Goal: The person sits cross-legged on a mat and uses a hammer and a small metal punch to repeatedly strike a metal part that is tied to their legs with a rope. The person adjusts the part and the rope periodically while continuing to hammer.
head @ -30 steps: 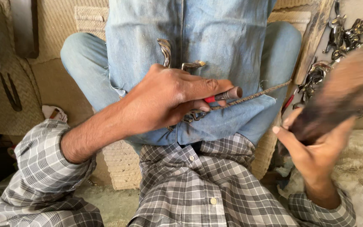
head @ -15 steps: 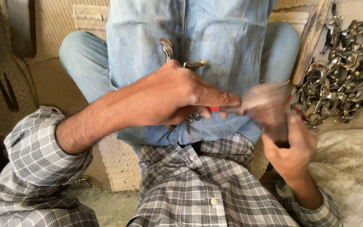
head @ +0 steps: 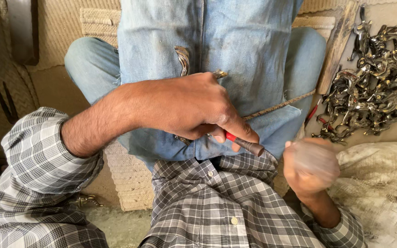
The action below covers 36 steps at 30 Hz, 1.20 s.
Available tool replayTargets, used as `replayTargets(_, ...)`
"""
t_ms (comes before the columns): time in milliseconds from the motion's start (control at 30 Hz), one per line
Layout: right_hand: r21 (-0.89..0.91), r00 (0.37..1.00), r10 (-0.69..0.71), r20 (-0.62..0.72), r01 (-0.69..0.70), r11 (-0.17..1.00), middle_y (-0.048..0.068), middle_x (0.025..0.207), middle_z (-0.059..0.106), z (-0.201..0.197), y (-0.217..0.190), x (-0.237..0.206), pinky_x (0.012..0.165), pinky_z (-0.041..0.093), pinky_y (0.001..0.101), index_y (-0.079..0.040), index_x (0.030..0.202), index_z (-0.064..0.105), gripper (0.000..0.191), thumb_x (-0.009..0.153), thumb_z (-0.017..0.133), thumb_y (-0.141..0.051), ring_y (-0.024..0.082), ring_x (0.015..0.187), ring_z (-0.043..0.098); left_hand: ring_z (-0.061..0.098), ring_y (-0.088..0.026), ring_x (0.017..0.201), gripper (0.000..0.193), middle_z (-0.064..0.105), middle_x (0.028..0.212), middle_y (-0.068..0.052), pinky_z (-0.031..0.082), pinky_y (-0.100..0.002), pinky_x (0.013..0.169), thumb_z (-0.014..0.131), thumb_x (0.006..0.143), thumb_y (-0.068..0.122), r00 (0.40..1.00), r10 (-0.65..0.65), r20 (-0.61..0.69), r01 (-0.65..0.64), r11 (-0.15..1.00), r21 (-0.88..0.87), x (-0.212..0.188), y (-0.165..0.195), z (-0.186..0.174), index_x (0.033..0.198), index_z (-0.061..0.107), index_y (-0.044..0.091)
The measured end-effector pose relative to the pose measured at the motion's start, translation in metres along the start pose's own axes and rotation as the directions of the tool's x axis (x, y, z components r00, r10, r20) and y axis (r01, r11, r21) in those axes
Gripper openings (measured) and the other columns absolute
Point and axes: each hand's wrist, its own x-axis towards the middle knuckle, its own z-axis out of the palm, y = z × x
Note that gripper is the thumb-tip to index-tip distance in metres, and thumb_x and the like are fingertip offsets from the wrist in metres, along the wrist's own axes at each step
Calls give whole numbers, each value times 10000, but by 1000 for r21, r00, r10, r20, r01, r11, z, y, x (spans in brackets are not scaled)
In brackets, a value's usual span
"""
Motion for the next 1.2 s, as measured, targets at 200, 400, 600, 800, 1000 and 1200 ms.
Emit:
replayTargets(200, 86, 998, -44, -47, 48, 995, 133, 959, 611, -4, -10, 9, 699, 508, 349, -14, 1082, 346, 510, 855, 788, -129, 246, 766, 639, 695, -137, 600, 473, 811, 864, 42, 453, -388, 531, 693, 887, 109, 998, 27, 57, -26, 999, -33, 6, 2, -3, 1322, 692, 293)
replayTargets(400, 58, 996, -19, -86, 24, 998, 140, 904, 587, 5, -24, 27, 706, 530, 343, -45, 1030, 502, 310, 866, 703, 124, 227, 723, 622, 696, -77, 642, 533, 815, 987, 35, 480, -340, 494, 670, 822, -8, 988, 127, 82, -115, 983, -143, 2, -8, -3, 1300, 710, 224)
replayTargets(600, 317, 965, 262, -10, -245, 916, 66, 983, 598, -2, -31, 15, 762, 534, 249, -13, 1128, 452, 344, 989, 746, 100, 162, 781, 629, 738, -153, 850, 408, 796, 1062, -51, 493, -409, 673, 673, 868, -156, 766, 124, -631, -70, 991, 111, -21, 10, -10, 1209, 709, 65)
replayTargets(800, 423, 928, 371, -42, -320, 848, 135, 1000, 641, 29, 2, -14, 713, 521, 275, -5, 1159, 505, 360, 922, 742, 127, 189, 770, 622, 742, -136, 1074, 345, 700, 1219, -104, 653, -295, 938, 709, 1026, -108, 406, -308, -861, 96, 951, -295, -35, 42, 26, 1314, 543, -21)
replayTargets(1000, 623, 854, 504, 131, -467, 628, 111, 984, 662, 33, 10, -14, 710, 543, 250, 43, 1400, 344, 625, 942, 769, 55, 121, 822, 643, 716, -174, 1107, 397, 652, 1264, -154, 671, -300, 948, 679, 1023, -172, 291, -394, -872, 99, 919, -382, -37, 36, 56, 1343, 495, -28)
replayTargets(1200, 604, 867, 455, 201, -476, 639, 84, 926, 657, 13, 9, 6, 709, 532, 229, 27, 1373, 395, 560, 975, 789, 20, 106, 773, 638, 704, -137, 995, 469, 664, 1186, -153, 650, -252, 856, 723, 1082, -163, 195, -355, -914, 91, 935, -343, -32, 32, 81, 1399, 424, 11)
